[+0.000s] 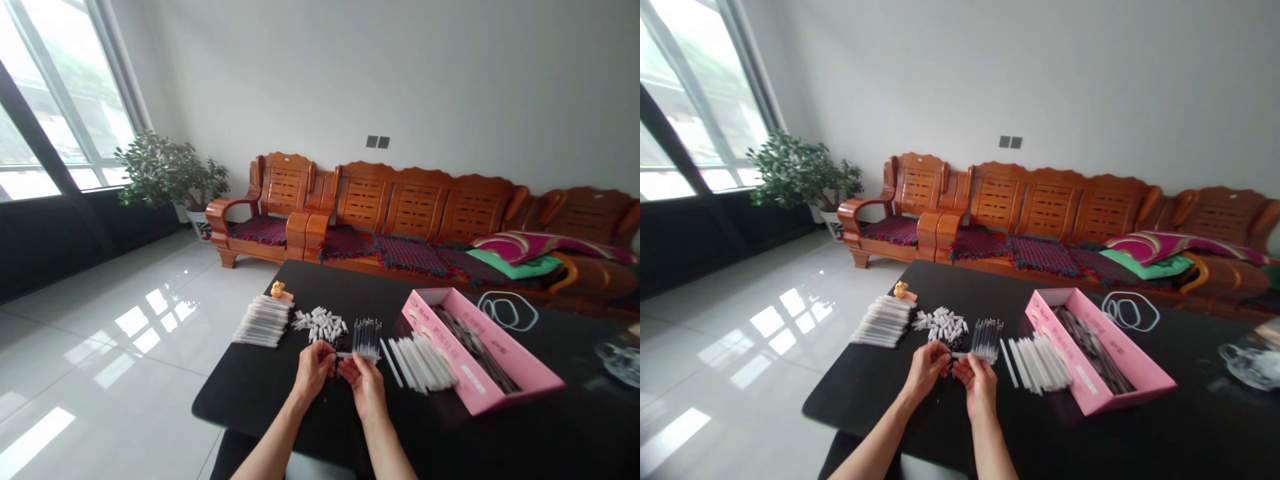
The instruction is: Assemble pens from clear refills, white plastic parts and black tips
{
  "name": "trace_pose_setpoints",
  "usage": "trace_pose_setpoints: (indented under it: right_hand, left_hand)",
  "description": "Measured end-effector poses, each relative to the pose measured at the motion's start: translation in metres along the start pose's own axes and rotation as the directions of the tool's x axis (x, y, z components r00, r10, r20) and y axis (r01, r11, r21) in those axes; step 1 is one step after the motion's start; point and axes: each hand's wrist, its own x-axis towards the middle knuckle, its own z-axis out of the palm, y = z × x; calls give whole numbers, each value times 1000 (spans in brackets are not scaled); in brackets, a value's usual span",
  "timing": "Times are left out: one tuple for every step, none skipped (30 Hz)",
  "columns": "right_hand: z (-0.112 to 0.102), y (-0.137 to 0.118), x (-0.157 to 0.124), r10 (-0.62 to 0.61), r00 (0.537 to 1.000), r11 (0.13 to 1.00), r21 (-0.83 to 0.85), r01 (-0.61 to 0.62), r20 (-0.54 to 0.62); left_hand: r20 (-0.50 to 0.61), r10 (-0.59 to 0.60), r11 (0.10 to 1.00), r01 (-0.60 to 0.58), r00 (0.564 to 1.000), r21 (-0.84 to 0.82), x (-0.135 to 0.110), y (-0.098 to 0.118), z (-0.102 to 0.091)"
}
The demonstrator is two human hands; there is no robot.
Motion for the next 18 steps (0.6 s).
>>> trace_pose_setpoints:
  right_hand:
    - [0, 0, 0, 0, 1000, 1000, -3, 0, 4]
    - [0, 0, 0, -1, 1000, 1000, -5, 1, 6]
    - [0, 0, 0, -1, 1000, 1000, -6, 1, 4]
    - [-1, 0, 0, -1, 1000, 1000, -7, 1, 0]
    - [-1, 1, 0, -1, 1000, 1000, -7, 1, -6]
    - [0, 1, 0, -1, 1000, 1000, -7, 1, -11]
    - [0, 1, 0, -3, 1000, 1000, -8, 3, -15]
    - [0, 1, 0, -4, 1000, 1000, -10, 4, -16]
    - [0, 1, 0, -6, 1000, 1000, -14, 5, -14]
    - [1, 2, -1, -7, 1000, 1000, -17, 7, -11]
    - [1, 2, -1, -9, 1000, 1000, -21, 9, -9]
    - [1, 2, -1, -10, 1000, 1000, -24, 9, -8]
    - [2, 2, -1, -9, 1000, 1000, -27, 9, -9]
    - [2, 2, -1, -9, 1000, 1000, -29, 9, -11]
    - [2, 2, 0, -8, 1000, 1000, -30, 8, -12]
    - [2, 1, 0, -6, 1000, 1000, -30, 6, -12]
    - [2, 1, 0, -5, 1000, 1000, -29, 5, -11]
    - [1, 1, 0, -5, 1000, 1000, -27, 5, -12]
  left_hand:
    - [2, 16, 1000, -16, 1000, -4, 0, 1, 0]
    - [9, 19, 1000, -19, 1000, -25, 0, 1, -1]
    - [15, 11, 998, -10, 1000, -57, 1, 1, -1]
    - [19, -8, 996, 10, 1000, -88, 1, 0, -2]
    - [19, -36, 994, 38, 999, -106, 2, -2, -2]
    - [15, -65, 992, 67, 998, -104, 2, -5, -3]
    - [10, -92, 992, 93, 996, -84, 2, -8, -4]
    - [8, -113, 992, 113, 994, -52, 3, -12, -4]
    - [11, -127, 992, 127, 992, -22, 3, -15, -5]
    - [20, -136, 991, 136, 990, -4, 3, -17, -5]
    - [32, -140, 990, 140, 990, -1, 3, -19, -5]
    - [42, -139, 990, 139, 989, -9, 3, -20, -5]
    - [49, -136, 990, 137, 990, -22, 4, -21, -5]
    - [54, -131, 990, 133, 990, -38, 4, -20, -5]
    - [60, -125, 990, 128, 990, -52, 4, -19, -4]
    - [65, -118, 991, 122, 991, -59, 4, -17, -4]
    - [69, -109, 992, 113, 992, -57, 4, -15, -4]
    - [71, -99, 994, 102, 993, -46, 4, -12, -4]
